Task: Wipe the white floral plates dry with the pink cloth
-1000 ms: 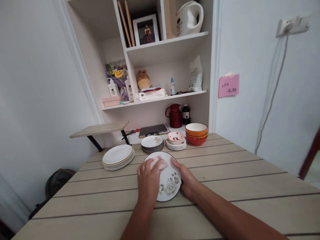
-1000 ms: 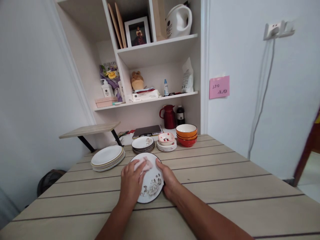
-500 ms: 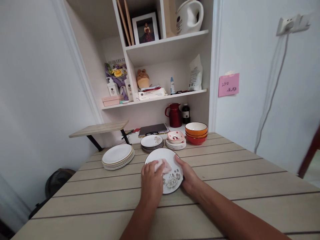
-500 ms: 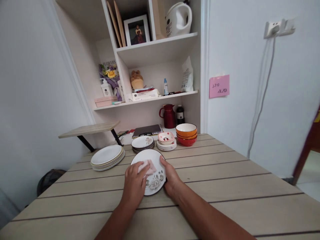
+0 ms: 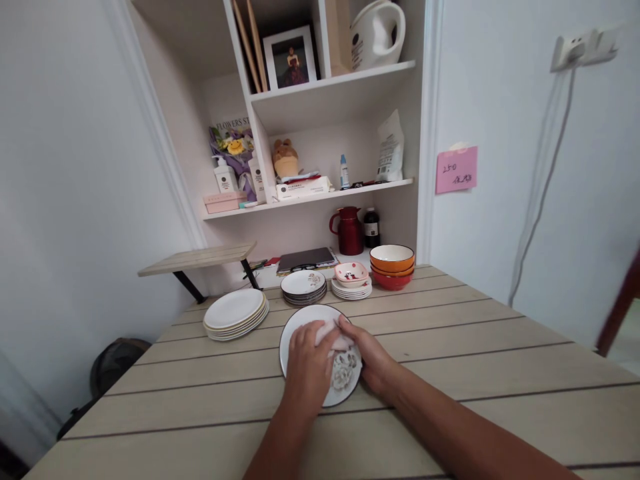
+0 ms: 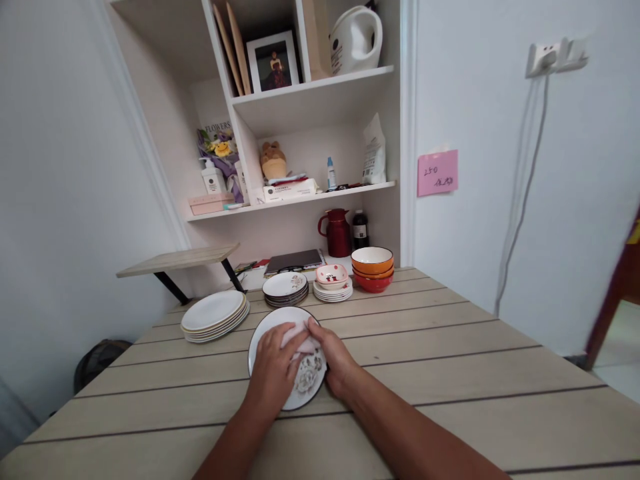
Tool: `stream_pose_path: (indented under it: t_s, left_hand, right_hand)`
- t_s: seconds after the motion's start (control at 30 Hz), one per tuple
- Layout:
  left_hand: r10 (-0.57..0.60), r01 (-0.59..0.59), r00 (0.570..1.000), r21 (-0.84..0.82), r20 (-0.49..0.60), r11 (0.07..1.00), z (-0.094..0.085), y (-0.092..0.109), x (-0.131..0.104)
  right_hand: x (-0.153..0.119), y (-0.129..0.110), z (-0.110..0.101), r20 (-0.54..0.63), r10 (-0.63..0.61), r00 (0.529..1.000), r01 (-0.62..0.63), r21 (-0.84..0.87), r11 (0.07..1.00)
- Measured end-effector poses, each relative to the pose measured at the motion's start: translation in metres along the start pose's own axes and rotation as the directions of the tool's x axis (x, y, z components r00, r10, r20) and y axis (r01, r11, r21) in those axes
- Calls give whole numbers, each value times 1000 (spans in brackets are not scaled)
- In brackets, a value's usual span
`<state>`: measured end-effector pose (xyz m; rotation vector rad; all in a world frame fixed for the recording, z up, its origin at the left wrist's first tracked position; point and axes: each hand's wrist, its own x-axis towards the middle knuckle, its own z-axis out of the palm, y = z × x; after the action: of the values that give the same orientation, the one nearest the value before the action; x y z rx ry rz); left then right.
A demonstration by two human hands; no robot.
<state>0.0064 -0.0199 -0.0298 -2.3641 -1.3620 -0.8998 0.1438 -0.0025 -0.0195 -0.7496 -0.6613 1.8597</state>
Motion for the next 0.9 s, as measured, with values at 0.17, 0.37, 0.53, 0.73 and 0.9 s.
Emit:
stream_pose_path:
  t_s: [0.17, 0.37, 0.53, 0.73, 0.9]
  left_hand:
    - [-241, 250, 963, 64, -120, 966, -2, -19, -1]
    - [-301, 313, 944, 78, -135, 947, 1, -24, -2]
    - [-210, 220, 971, 84, -115, 972, 4, -17, -3]
    - [-169, 181, 975, 71, -144, 981, 8, -17, -5]
    - [-168, 176, 977, 52, -129, 983, 10, -18, -6]
  right_hand:
    - [-1, 1, 0, 7, -9, 1000, 10, -22, 1000]
    - [5, 1, -5, -30, 23, 999, -22, 31, 999]
    - [6, -4, -6, -107, 36, 994, -29, 70, 997]
    - [5, -4, -7, -88, 42, 995, -33, 93, 995]
    - [5, -3, -7, -72, 40, 997, -35, 72, 997]
